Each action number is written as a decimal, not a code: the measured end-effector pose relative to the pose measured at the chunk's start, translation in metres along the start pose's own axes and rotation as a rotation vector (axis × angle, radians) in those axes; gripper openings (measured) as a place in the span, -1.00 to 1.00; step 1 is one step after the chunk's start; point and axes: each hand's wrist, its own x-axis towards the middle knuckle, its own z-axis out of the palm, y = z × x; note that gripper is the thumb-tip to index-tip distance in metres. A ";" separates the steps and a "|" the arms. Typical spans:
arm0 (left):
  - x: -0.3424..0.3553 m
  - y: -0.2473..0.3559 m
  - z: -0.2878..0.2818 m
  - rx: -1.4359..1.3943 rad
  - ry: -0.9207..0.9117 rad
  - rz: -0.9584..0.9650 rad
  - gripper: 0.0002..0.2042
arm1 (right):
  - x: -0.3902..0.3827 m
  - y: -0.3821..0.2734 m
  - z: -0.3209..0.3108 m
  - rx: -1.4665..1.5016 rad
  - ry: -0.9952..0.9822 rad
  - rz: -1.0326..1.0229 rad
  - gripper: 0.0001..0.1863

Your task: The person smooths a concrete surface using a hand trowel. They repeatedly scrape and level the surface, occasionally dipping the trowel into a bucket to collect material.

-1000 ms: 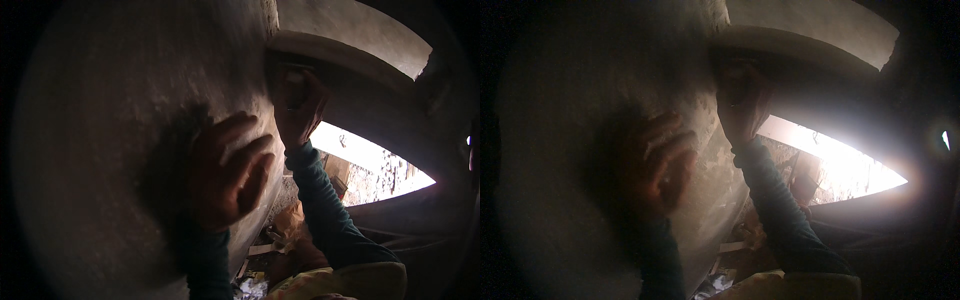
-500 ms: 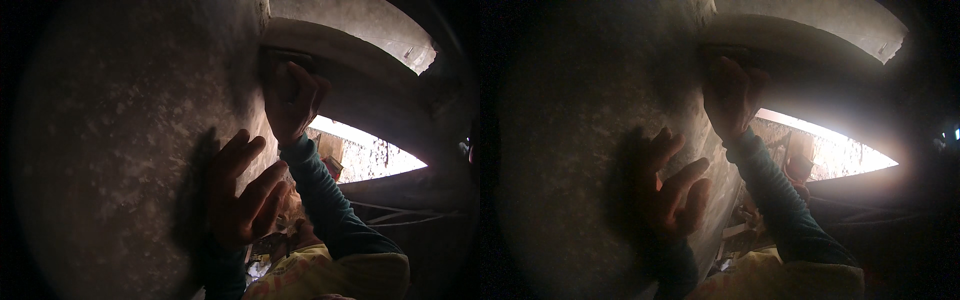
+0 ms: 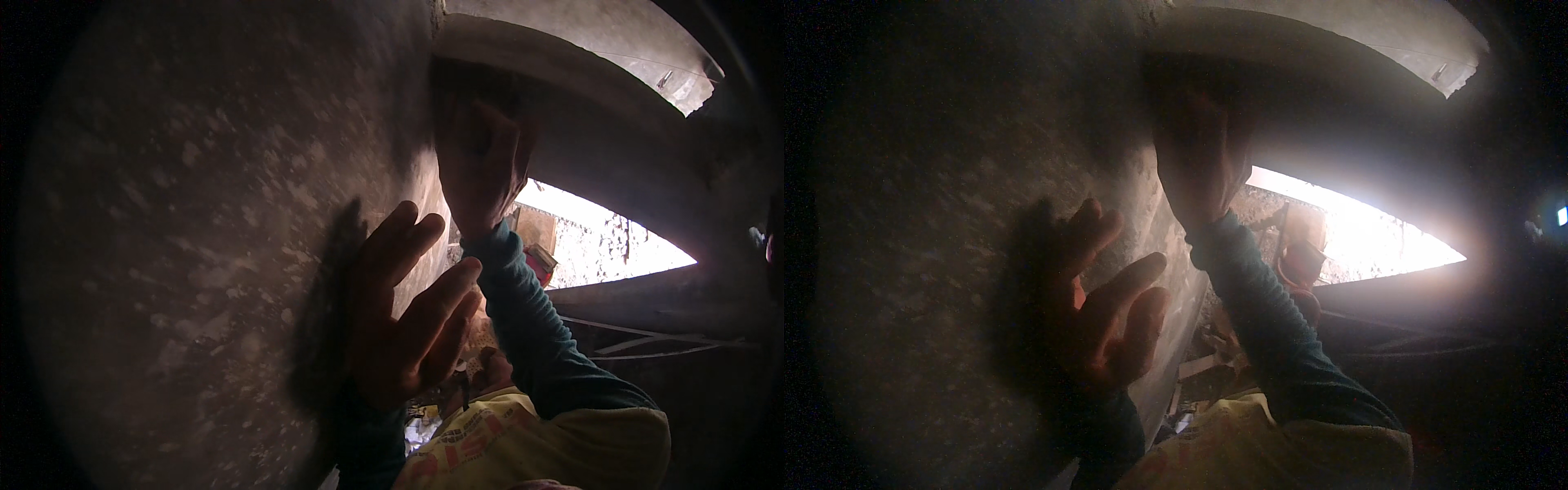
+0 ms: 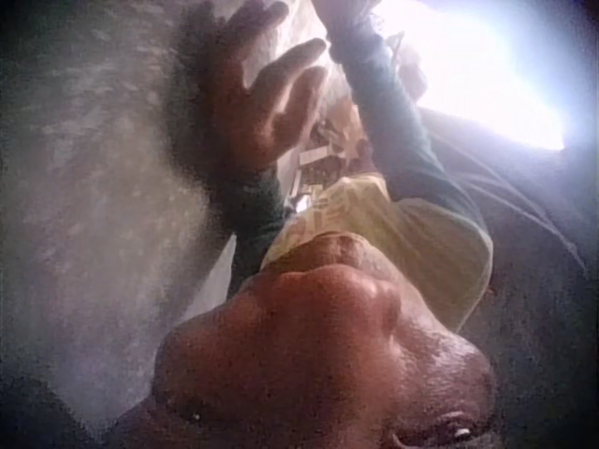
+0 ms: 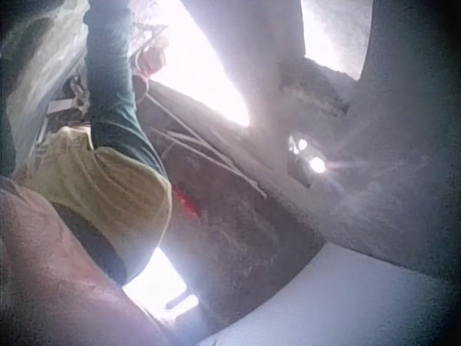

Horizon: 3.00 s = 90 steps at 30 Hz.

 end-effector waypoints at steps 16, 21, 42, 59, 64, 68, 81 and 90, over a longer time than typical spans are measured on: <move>0.002 0.000 -0.004 -0.042 -0.014 -0.015 -0.67 | 0.023 0.003 -0.017 -0.062 0.096 -0.016 -0.56; 0.001 -0.002 -0.001 -0.018 0.010 0.010 -0.66 | 0.014 -0.005 -0.016 -0.046 -0.045 0.090 -0.59; 0.002 -0.009 -0.002 -0.053 0.017 0.035 -0.63 | 0.010 -0.011 -0.010 -0.051 -0.094 -0.003 -0.59; 0.002 -0.010 -0.001 -0.071 0.036 0.040 -0.62 | 0.016 -0.007 -0.006 -0.032 -0.055 -0.160 -0.60; 0.003 -0.010 0.000 -0.084 0.039 0.045 -0.61 | 0.035 -0.004 0.003 -0.019 0.023 -0.244 -0.64; 0.005 -0.007 0.001 -0.075 0.030 0.040 -0.59 | 0.027 -0.007 0.006 0.020 -0.047 -0.176 -0.65; 0.009 -0.006 0.007 -0.096 0.084 0.071 -0.57 | 0.043 -0.003 0.003 -0.075 -0.042 -0.319 -0.58; 0.007 -0.011 0.009 -0.103 0.102 0.086 -0.56 | 0.030 0.004 0.013 -0.061 -0.064 -0.236 -0.66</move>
